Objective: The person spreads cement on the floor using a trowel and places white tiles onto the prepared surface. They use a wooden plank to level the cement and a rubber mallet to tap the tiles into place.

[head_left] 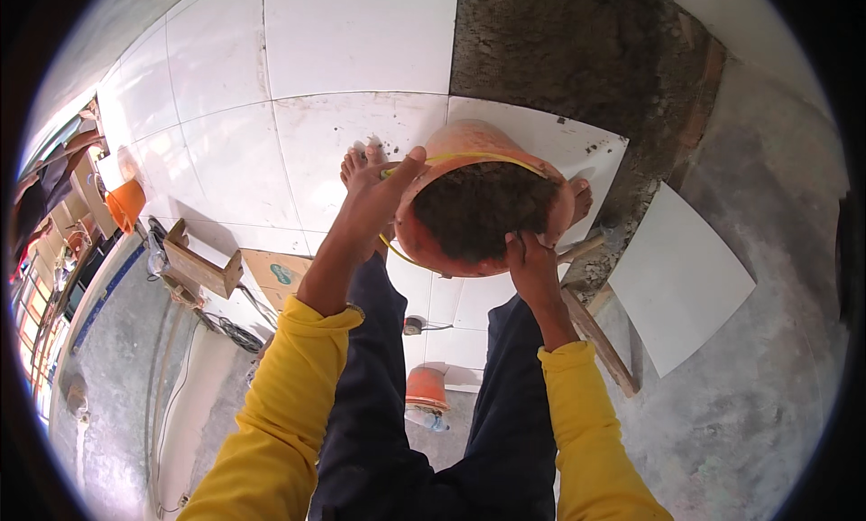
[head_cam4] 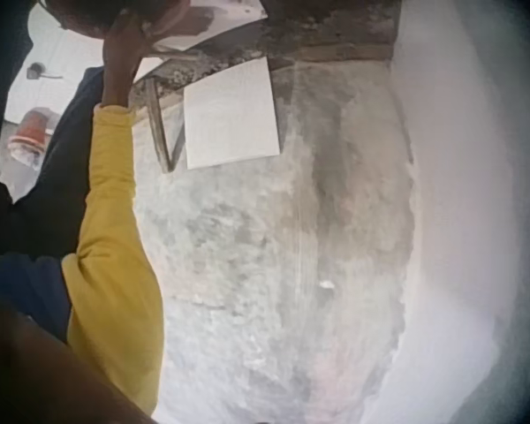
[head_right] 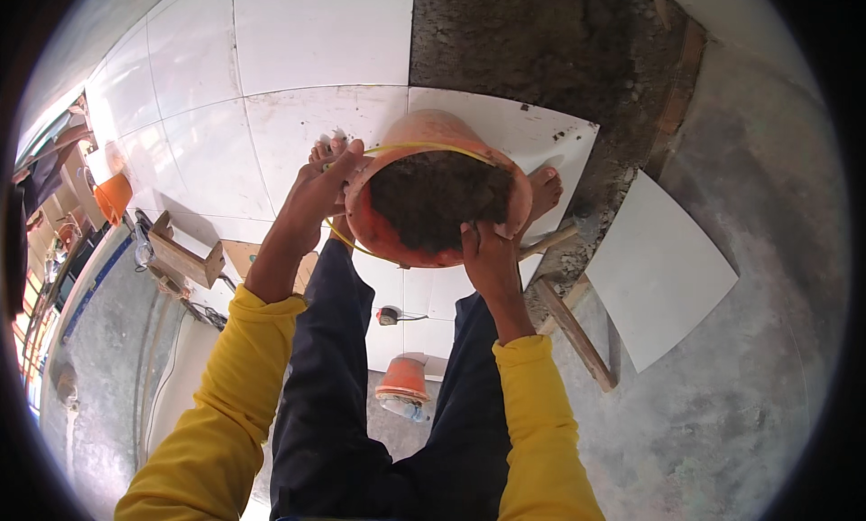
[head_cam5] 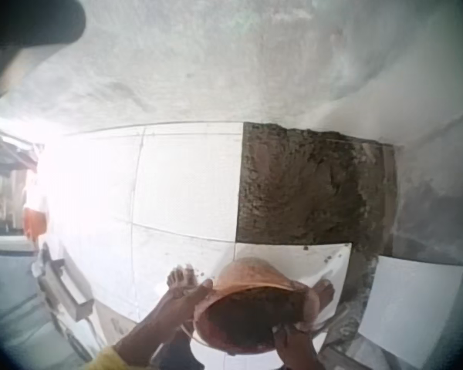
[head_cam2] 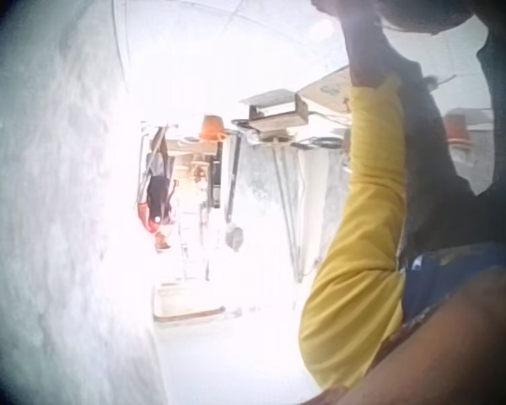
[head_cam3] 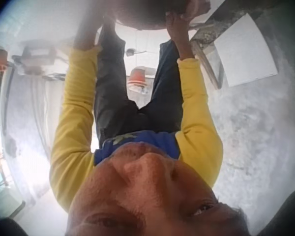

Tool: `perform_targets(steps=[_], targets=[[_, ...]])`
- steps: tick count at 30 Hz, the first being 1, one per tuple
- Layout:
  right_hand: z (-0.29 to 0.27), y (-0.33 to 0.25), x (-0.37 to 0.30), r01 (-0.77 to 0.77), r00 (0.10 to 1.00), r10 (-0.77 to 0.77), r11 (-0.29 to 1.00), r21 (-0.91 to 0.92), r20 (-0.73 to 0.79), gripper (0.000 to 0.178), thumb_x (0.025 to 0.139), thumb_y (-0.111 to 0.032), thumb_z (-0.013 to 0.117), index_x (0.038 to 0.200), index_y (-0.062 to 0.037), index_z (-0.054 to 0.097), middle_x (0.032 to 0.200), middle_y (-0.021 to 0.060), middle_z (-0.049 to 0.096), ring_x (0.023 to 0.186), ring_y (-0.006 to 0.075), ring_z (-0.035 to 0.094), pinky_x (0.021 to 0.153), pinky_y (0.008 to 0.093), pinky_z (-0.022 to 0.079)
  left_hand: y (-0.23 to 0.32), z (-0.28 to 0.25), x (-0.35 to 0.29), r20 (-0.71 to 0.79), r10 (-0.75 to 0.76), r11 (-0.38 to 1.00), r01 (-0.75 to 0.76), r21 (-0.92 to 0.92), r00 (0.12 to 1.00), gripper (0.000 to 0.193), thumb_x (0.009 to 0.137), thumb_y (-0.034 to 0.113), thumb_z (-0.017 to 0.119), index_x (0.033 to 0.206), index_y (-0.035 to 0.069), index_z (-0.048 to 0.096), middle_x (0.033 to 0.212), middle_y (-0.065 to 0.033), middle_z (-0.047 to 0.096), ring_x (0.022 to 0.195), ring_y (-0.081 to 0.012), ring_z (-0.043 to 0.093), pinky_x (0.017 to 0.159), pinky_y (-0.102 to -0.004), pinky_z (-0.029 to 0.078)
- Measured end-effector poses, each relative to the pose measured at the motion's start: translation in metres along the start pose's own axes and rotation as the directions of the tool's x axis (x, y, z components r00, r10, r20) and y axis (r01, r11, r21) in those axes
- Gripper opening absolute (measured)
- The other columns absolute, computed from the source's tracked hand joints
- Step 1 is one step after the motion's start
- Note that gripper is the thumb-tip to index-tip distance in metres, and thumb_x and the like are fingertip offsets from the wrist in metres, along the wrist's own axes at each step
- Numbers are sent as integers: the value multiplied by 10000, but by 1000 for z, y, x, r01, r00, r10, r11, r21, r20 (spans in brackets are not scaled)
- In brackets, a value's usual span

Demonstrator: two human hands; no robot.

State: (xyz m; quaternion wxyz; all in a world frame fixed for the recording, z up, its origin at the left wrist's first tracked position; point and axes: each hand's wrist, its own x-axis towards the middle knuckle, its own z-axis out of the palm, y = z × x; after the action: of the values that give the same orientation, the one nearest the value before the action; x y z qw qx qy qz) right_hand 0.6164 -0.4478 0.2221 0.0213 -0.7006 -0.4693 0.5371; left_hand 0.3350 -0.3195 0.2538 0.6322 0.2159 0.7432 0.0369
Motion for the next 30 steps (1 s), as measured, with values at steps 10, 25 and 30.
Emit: perform_targets(steps=[10,25,30], targets=[[-4,-13,14,188,981,-185,981,-50,55,314,1035,-333,641,1037,-25,699,958,301,688,1010,527,647,902,574,512,13,-21,-6,60,-76,981,85,-176,995,787,994,710,556,1335,12,684,1186,-125,695,1148,-230,646,983,-446,556],[-127,-25,-32,48,991,-73,978,205,114,195,1026,-212,647,1050,-21,679,726,127,638,629,256,626,627,387,506,10,-45,42,145,-139,976,160,-150,980,680,1014,667,570,1246,48,728,1080,-66,692,1014,-196,645,878,-405,560],[-196,26,31,-28,996,41,988,150,-82,231,1054,-260,600,1064,-45,684,639,40,545,559,112,526,550,336,468,10,-47,40,147,-179,975,196,-109,973,659,1080,643,450,1242,61,713,1103,-75,699,1047,-218,654,926,-452,561]])
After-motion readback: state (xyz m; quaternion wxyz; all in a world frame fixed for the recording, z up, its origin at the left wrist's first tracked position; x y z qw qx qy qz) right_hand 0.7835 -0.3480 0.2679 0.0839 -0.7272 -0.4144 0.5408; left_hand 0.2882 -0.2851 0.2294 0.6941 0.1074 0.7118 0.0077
